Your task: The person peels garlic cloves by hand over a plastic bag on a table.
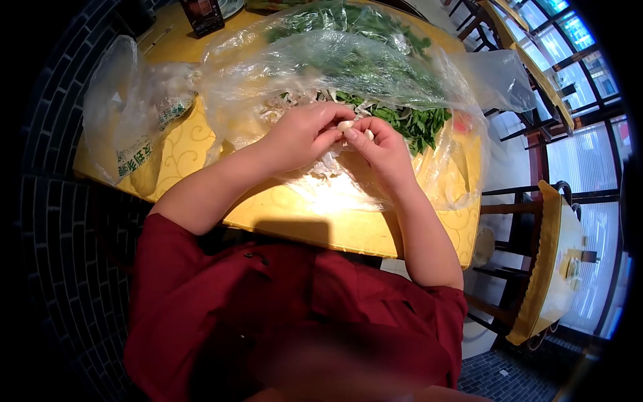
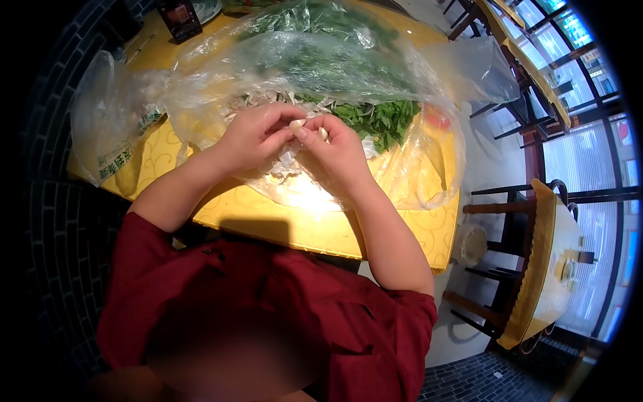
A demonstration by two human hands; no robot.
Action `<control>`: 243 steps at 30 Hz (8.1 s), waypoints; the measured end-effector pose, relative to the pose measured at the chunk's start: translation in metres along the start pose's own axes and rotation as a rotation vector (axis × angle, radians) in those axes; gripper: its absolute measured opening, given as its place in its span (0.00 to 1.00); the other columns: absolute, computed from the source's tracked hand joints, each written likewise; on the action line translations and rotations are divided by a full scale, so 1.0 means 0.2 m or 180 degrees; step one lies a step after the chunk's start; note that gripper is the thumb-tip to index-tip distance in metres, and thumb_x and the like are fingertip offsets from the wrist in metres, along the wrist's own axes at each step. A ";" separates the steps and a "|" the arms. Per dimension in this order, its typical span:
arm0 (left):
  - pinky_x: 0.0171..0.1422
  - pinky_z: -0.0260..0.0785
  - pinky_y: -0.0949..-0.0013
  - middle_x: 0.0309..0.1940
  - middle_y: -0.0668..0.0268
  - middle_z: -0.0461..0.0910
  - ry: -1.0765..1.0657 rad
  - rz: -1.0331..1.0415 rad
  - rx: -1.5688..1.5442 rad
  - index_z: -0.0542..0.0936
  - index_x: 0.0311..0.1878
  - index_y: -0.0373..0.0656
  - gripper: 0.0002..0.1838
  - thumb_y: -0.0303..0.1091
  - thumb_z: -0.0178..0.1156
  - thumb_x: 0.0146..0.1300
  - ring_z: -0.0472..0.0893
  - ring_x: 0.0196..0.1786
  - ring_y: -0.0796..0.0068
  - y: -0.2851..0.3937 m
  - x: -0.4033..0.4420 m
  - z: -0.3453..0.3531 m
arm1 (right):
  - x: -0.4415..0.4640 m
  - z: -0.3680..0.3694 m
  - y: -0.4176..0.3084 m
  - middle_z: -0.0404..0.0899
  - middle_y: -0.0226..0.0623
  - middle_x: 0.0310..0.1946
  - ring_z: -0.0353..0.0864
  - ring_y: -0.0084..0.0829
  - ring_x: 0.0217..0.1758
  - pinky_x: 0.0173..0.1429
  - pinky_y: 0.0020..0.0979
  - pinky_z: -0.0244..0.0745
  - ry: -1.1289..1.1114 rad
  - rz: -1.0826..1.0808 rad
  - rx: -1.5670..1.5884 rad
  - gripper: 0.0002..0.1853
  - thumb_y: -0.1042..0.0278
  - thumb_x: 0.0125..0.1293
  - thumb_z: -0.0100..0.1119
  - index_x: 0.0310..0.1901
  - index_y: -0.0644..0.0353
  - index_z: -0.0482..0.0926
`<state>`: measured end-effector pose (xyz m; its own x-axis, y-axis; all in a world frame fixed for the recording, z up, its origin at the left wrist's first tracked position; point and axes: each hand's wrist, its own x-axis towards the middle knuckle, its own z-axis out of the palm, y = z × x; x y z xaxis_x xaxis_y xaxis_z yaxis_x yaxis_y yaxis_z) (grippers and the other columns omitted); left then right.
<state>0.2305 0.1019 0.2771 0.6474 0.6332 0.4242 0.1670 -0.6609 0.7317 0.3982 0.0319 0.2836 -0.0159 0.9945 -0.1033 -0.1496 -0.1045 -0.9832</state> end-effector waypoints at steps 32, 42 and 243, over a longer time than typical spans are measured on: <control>0.33 0.69 0.75 0.30 0.66 0.77 0.0416 -0.0218 -0.0308 0.81 0.38 0.41 0.09 0.29 0.64 0.54 0.76 0.30 0.78 0.04 0.01 -0.04 | 0.02 -0.02 0.06 0.78 0.34 0.37 0.76 0.23 0.38 0.41 0.24 0.71 0.0104 -0.0858 -0.0873 0.12 0.69 0.61 0.58 0.45 0.63 0.74; 0.24 0.66 0.80 0.20 0.69 0.77 -0.0350 -0.1807 -0.2103 0.80 0.34 0.35 0.08 0.32 0.61 0.60 0.75 0.22 0.84 0.04 0.03 -0.08 | 0.01 -0.02 0.03 0.77 0.45 0.35 0.78 0.44 0.35 0.38 0.36 0.74 0.0379 -0.2406 -0.2968 0.13 0.74 0.57 0.59 0.45 0.60 0.74; 0.39 0.68 0.80 0.37 0.70 0.74 0.0050 -0.0170 -0.0624 0.75 0.41 0.40 0.09 0.26 0.60 0.56 0.74 0.35 0.85 -0.03 0.03 -0.06 | 0.02 -0.05 0.03 0.79 0.31 0.35 0.72 0.17 0.30 0.33 0.18 0.67 0.0009 -0.0835 -0.0894 0.15 0.70 0.60 0.60 0.48 0.62 0.73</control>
<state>0.2248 0.1147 0.2817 0.6295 0.6725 0.3892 0.0518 -0.5361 0.8425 0.4079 0.0353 0.2753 -0.0102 0.9875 0.1574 0.1285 0.1574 -0.9791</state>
